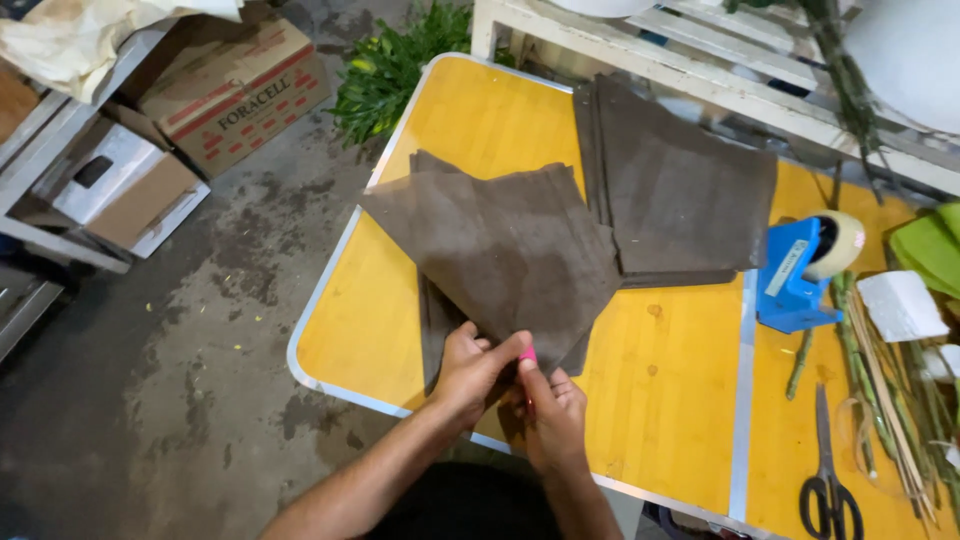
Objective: The person folds brown paper around green flower stems on a yellow table, using a pink stapler to secure the paper at the base. They repeat this process for multiple stems, creating a stack of wrapped items.
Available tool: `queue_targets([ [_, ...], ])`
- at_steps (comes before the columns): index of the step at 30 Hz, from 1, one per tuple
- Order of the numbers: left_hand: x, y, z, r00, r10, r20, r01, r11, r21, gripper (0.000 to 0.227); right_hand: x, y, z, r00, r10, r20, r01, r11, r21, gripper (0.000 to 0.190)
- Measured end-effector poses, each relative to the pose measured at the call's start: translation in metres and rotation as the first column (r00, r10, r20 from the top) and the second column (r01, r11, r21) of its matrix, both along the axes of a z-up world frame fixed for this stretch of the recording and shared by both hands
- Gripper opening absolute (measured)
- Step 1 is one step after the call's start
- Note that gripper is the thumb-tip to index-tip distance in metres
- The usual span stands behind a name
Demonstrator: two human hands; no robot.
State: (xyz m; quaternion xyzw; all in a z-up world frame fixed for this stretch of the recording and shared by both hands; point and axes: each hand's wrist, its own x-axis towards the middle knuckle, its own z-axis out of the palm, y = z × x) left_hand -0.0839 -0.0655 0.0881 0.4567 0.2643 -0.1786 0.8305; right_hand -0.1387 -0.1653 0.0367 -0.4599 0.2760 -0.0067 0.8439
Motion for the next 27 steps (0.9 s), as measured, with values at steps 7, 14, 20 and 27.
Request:
queue_targets([
  [7, 0.005, -0.001, -0.031, 0.999, -0.013, 0.046, 0.012, 0.999, 0.042, 0.029, -0.003, 0.001, 0.009, 0.998, -0.017, -0.053, 0.021, 0.997, 0.078, 0.045],
  [14, 0.037, 0.023, -0.095, 0.988, 0.148, 0.048, -0.155, 0.958, 0.240, 0.083, -0.043, -0.058, 0.008, 0.929, 0.363, -0.077, -0.368, 0.870, -0.329, 0.026],
  [20, 0.057, 0.031, 0.016, 0.895, 0.204, 0.396, -0.295, 0.937, 0.185, 0.020, -0.065, -0.168, 0.038, 0.987, -0.134, -0.086, -0.007, 0.504, -0.864, 0.047],
  [27, 0.100, -0.035, 0.080, 0.791, 0.045, 0.611, -0.104, 0.993, 0.061, 0.026, -0.084, -0.274, -0.020, 0.941, -0.283, -0.186, -0.257, -0.240, -0.936, 0.061],
])
